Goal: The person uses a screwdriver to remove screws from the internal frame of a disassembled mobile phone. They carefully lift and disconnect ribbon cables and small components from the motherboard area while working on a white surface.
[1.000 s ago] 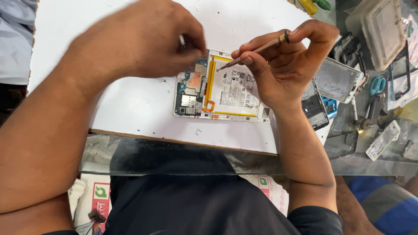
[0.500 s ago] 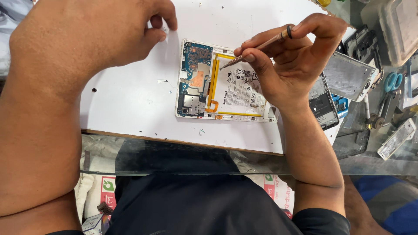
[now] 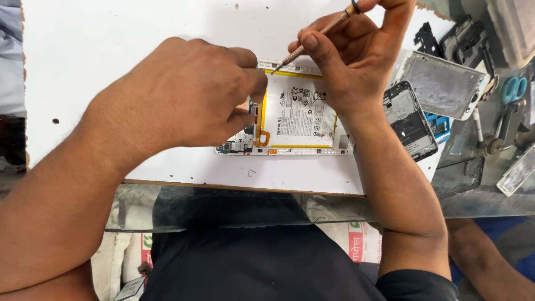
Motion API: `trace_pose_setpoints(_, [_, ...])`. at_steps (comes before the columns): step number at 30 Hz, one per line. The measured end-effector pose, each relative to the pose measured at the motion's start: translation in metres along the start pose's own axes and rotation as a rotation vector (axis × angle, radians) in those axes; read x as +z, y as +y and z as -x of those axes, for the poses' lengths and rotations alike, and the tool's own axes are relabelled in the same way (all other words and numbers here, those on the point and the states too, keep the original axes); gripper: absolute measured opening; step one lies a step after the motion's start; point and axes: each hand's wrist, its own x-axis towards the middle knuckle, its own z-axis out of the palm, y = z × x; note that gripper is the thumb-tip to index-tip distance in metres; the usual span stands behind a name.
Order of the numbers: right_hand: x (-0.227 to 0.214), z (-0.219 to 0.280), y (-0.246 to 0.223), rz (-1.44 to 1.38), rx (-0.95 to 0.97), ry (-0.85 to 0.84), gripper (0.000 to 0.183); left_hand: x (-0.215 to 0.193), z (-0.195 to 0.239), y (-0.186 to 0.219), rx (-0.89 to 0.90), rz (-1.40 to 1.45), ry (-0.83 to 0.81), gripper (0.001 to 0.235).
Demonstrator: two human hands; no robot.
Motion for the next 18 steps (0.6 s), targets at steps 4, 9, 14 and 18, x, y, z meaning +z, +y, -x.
trace_pose_setpoints(4, [-0.002,0.005,0.007,-0.011,0.011,0.003,0.061,-0.002,-0.004,-0.006,0.065,0.128,0.029,0.018])
trace_pose_setpoints(9, [-0.002,0.009,0.008,0.012,0.025,-0.016,0.071,-0.007,-0.006,-0.010,0.138,0.292,0.041,0.011])
trace_pose_setpoints(14, [-0.002,0.007,0.007,0.060,-0.004,-0.037,0.059,-0.003,-0.008,-0.004,0.043,0.155,0.022,0.015])
trace_pose_setpoints(18, [0.001,0.006,0.008,0.054,-0.043,-0.048,0.049,0.002,-0.004,0.000,-0.019,0.047,0.049,0.020])
